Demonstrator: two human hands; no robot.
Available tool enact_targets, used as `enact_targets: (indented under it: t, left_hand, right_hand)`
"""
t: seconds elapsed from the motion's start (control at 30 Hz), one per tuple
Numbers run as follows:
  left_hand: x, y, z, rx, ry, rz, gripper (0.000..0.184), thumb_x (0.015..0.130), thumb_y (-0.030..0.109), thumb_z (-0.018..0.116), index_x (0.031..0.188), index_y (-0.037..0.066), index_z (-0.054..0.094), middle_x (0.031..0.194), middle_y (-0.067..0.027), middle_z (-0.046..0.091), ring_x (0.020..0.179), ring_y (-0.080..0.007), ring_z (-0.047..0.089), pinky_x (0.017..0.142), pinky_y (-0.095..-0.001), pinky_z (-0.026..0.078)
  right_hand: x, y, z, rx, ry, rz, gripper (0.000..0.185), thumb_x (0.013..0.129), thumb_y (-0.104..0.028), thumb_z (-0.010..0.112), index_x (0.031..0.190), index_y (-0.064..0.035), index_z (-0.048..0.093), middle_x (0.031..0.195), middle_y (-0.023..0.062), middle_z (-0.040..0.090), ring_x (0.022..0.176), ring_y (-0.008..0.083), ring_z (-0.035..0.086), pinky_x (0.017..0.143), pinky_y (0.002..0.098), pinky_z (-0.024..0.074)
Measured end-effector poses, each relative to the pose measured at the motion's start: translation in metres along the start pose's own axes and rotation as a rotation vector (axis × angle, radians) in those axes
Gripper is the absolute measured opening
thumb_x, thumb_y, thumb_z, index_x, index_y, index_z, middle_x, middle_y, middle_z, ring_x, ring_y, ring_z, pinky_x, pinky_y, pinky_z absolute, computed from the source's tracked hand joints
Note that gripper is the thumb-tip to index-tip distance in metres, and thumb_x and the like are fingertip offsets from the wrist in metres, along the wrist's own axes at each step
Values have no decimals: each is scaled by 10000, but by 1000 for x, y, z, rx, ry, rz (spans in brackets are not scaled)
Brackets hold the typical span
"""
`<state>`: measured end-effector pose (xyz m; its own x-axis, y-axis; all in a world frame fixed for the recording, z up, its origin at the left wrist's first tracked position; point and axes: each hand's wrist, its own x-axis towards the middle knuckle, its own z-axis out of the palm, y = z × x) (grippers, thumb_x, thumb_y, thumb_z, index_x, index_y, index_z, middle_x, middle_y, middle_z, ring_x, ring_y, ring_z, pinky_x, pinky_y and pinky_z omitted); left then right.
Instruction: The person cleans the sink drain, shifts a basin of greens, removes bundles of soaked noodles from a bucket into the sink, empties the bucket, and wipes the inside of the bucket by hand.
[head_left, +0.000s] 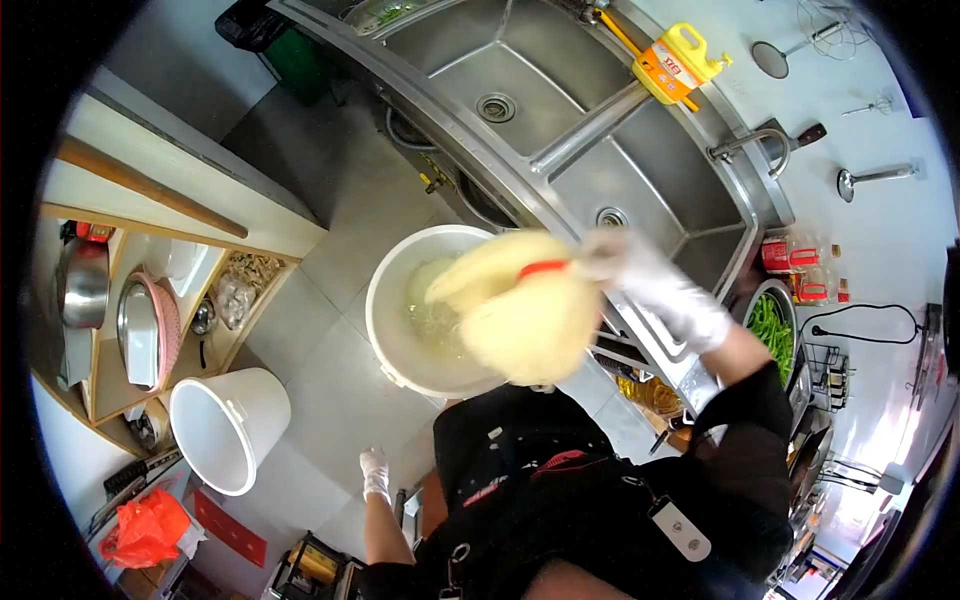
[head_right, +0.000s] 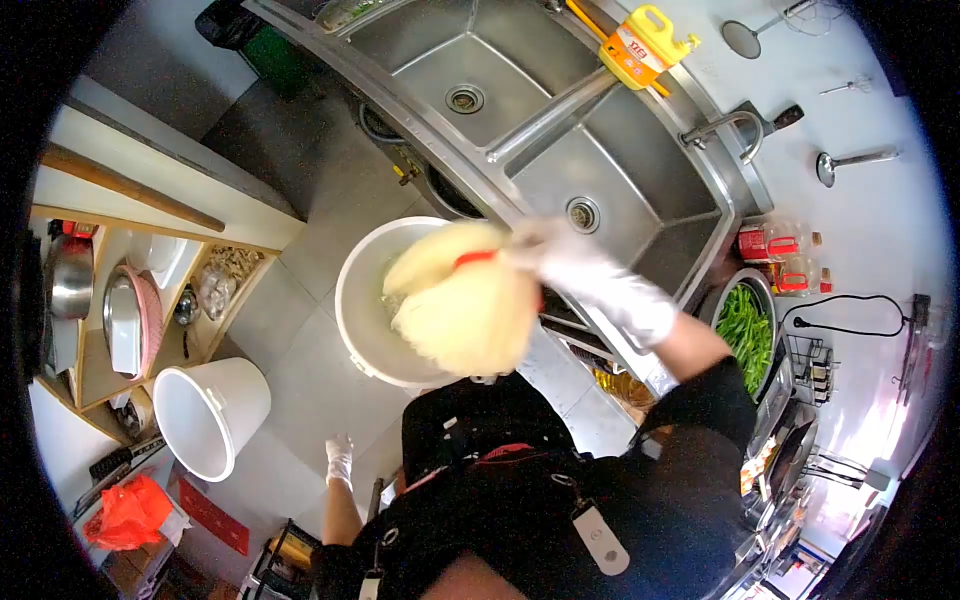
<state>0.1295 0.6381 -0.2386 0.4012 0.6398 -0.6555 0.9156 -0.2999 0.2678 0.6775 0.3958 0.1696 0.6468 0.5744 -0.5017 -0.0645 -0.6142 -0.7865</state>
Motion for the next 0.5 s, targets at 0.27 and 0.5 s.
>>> enact_targets:
  t: [0.27, 0.5]
  left_hand:
    - [44, 145, -14, -384, -28, -37, 349, 836, 301, 520, 971, -14, 587, 783, -129, 625, 756, -225, 592, 678, -334, 460]
    - [25, 224, -3, -344, -81, 90, 373, 841, 300, 508, 1050, -1, 578, 912, -197, 630, 846, -318, 595, 748, -373, 450]
  right_hand:
    - [-77, -74, -191, 13, 427, -134, 169, 757, -213, 632, 685, -90, 540, 567, -77, 432, 487, 10, 321, 442, 187, 193]
    - [100, 54, -229, -739, 414, -144, 180, 734, -191, 580, 689, -18, 605, 602, 96, 575, 550, 155, 536, 508, 327, 433]
